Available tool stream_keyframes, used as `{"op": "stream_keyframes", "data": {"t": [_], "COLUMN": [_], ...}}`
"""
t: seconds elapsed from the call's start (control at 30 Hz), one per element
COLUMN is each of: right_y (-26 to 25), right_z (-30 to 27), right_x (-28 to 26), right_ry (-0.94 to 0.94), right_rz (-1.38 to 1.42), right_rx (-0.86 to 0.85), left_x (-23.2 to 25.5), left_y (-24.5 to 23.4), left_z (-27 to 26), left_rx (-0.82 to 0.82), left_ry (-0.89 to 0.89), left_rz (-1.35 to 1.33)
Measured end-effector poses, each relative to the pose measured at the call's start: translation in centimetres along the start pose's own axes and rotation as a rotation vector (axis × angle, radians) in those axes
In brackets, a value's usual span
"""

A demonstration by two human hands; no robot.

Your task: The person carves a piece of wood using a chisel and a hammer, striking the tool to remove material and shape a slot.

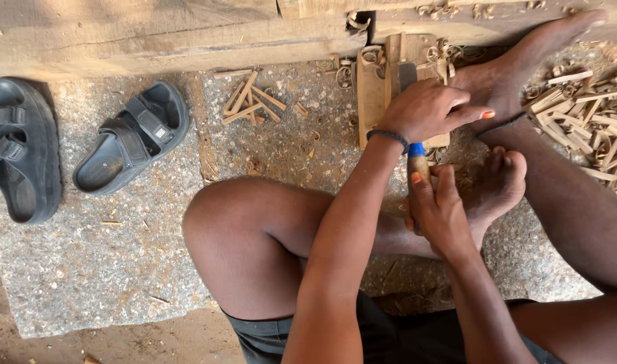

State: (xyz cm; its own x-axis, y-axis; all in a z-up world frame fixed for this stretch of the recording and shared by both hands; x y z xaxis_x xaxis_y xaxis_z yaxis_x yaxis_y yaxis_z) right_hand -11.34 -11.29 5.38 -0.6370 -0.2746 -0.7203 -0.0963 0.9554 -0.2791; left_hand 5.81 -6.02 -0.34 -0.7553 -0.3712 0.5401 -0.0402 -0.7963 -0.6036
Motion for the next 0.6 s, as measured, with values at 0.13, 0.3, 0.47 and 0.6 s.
{"op": "stream_keyframes", "data": {"t": [0.13,0.3,0.47,0.6], "right_y": [0.5,0.5,0.0,-0.2], "right_z": [0.3,2.9,5.4,4.9], "right_x": [0.6,-1.1,-2.6,-0.8], "right_ry": [0.051,-0.117,-0.091,-0.043], "right_rz": [0.045,-0.036,-0.052,0.055], "right_rx": [-0.004,-0.018,-0.007,-0.023], "left_x": [-1.2,-3.2,-7.1,-5.5], "left_y": [1.8,2.5,1.7,1.1], "left_z": [-0.7,0.7,4.3,3.4], "left_rx": [-0.257,-0.307,-0.343,-0.103], "left_ry": [-0.143,-0.197,-0.211,-0.092], "left_rz": [-0.071,-0.028,0.08,0.146]}}
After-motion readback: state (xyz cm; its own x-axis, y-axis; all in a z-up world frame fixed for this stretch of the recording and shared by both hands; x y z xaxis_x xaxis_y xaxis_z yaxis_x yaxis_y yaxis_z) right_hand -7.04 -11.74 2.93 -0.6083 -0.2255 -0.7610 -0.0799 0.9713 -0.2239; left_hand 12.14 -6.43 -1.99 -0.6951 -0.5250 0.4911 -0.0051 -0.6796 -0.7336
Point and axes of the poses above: each hand's wrist, its own z-axis towards the middle knuckle, its own y-axis out of the palm, x = y × z, the point moved 5 cm from there along z, towards the middle knuckle, and after that the axes turned 13 degrees about y, right-handed, at the moved point
